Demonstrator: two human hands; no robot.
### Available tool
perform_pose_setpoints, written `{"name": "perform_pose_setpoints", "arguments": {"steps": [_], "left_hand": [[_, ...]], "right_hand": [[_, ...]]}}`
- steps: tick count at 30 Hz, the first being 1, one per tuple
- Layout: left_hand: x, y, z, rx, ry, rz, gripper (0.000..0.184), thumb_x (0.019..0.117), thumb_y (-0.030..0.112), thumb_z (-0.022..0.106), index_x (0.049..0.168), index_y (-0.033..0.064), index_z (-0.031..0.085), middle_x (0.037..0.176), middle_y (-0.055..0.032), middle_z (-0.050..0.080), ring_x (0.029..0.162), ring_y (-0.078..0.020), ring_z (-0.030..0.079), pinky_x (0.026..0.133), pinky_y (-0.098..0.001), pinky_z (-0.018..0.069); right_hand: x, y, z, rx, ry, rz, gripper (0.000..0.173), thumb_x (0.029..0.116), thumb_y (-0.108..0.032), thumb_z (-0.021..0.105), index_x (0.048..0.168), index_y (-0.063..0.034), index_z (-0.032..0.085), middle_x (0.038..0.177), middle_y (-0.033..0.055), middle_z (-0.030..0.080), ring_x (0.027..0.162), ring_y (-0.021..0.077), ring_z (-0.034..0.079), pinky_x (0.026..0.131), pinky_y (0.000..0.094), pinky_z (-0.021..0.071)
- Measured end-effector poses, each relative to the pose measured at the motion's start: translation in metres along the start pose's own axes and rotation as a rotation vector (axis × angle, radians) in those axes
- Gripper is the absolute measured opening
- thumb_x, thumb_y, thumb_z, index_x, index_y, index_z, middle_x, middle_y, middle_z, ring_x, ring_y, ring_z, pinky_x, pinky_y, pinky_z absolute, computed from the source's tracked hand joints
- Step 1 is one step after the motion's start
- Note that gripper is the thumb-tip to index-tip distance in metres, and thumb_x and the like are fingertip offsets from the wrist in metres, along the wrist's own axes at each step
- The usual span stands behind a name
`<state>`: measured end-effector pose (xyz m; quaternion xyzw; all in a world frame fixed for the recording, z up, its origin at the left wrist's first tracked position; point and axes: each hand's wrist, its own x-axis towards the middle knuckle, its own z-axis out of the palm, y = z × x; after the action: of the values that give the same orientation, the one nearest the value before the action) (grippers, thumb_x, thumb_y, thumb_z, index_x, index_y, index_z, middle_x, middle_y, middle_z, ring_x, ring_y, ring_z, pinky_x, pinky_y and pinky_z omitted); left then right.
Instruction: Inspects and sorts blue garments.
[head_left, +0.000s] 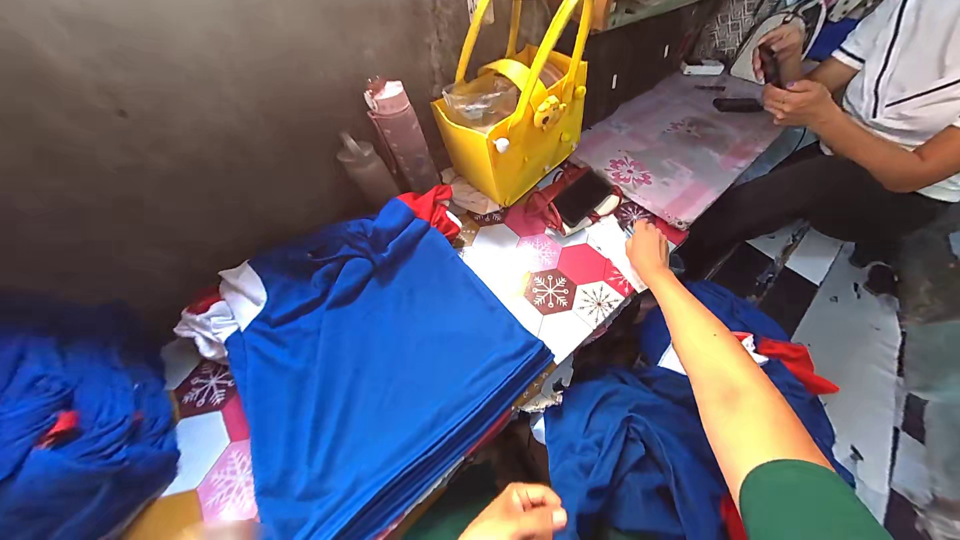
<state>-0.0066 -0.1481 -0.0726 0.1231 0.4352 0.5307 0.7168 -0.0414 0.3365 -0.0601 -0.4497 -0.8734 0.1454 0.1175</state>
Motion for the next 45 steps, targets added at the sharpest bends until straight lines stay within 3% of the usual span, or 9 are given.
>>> {"name": "perform_pose_setpoints", "arguments": {"steps": [3,6,11,15,23,26,31,34,45], "left_hand": [[0.003,0.013,0.011,-0.222,0.155,0.081,0.016,0.0999,0.014,0.055,0.093,0.0150,0.069,0.080,0.0025,0.072,0.070,-0.0051,0.067,0.070,-0.0229,0.0574],[0.005,0.034,0.029,-0.370,0.315,0.145,0.022,0.1055,0.009,0.046,0.097,0.0100,0.066,0.081,0.0003,0.071,0.074,-0.0068,0.069,0.077,-0.0236,0.0592],[0.004,0.049,0.043,-0.496,0.397,0.178,0.023,0.1066,0.005,0.045,0.096,0.0053,0.065,0.084,-0.0039,0.073,0.077,-0.0095,0.072,0.079,-0.0237,0.0603],[-0.001,0.044,0.053,-0.479,0.397,0.173,0.020,0.1066,0.007,0.046,0.100,0.0041,0.065,0.090,-0.0060,0.074,0.082,-0.0117,0.073,0.081,-0.0262,0.0606],[-0.011,0.035,0.073,-0.539,0.326,0.144,0.020,0.1088,0.012,0.043,0.109,0.0036,0.060,0.097,-0.0092,0.072,0.089,-0.0143,0.072,0.086,-0.0276,0.0597],[-0.016,0.031,0.077,-0.547,0.305,0.161,0.017,0.1078,0.010,0.043,0.108,0.0048,0.059,0.097,-0.0086,0.072,0.088,-0.0139,0.072,0.085,-0.0271,0.0595],[-0.021,0.022,0.081,-0.549,0.267,0.186,0.016,0.1074,0.010,0.044,0.112,0.0049,0.058,0.101,-0.0093,0.070,0.093,-0.0147,0.071,0.089,-0.0279,0.0576],[-0.021,0.018,0.084,-0.548,0.264,0.209,0.015,0.1070,0.010,0.045,0.116,0.0050,0.056,0.103,-0.0087,0.070,0.094,-0.0144,0.070,0.089,-0.0275,0.0566],[-0.024,0.012,0.097,-0.606,0.288,0.181,0.012,0.1061,0.009,0.050,0.115,0.0056,0.057,0.099,-0.0079,0.069,0.087,-0.0132,0.070,0.085,-0.0259,0.0585]], "right_hand": [[-0.031,0.000,-0.014,0.601,0.060,0.252,0.039,0.1053,-0.010,0.042,0.138,0.0074,0.055,0.126,0.0267,0.063,0.115,0.0328,0.064,0.102,0.0486,0.0499],[-0.098,0.000,-0.024,1.283,0.021,0.350,0.025,0.1113,-0.020,0.036,0.116,-0.0077,0.058,0.075,-0.0055,0.052,0.060,0.0047,0.054,0.066,0.0223,0.0538],[-0.258,-0.003,-0.038,1.571,-0.209,0.081,0.011,0.1062,-0.032,0.050,0.106,-0.0288,0.061,0.070,-0.0177,0.056,0.057,-0.0045,0.050,0.058,0.0144,0.0456],[-0.358,-0.023,-0.043,1.665,-0.309,-0.005,0.007,0.1015,-0.032,0.063,0.107,-0.0285,0.066,0.105,-0.0088,0.072,0.063,-0.0022,0.061,0.057,0.0148,0.0528],[-0.411,-0.051,-0.051,1.340,-0.331,-0.162,0.041,0.0979,0.003,0.041,0.138,0.0020,0.032,0.097,-0.0035,0.064,0.059,-0.0017,0.056,0.050,0.0144,0.0499],[-0.416,-0.054,-0.052,1.186,-0.250,-0.175,0.041,0.1000,-0.002,0.044,0.138,0.0125,0.041,0.097,-0.0001,0.064,0.062,-0.0032,0.051,0.053,0.0127,0.0440],[-0.428,-0.059,-0.054,0.978,-0.026,-0.221,0.025,0.1009,-0.005,0.050,0.117,0.0100,0.062,0.088,0.0005,0.065,0.063,-0.0046,0.056,0.057,0.0112,0.0500],[-0.432,-0.058,-0.059,0.640,0.086,-0.331,0.037,0.1055,-0.014,0.043,0.124,0.0070,0.067,0.106,0.0125,0.073,0.087,0.0075,0.067,0.080,0.0222,0.0552],[-0.442,-0.069,-0.052,0.561,0.189,-0.358,0.039,0.1056,-0.020,0.049,0.128,0.0049,0.068,0.109,0.0153,0.073,0.095,0.0141,0.069,0.086,0.0233,0.0548]]}}
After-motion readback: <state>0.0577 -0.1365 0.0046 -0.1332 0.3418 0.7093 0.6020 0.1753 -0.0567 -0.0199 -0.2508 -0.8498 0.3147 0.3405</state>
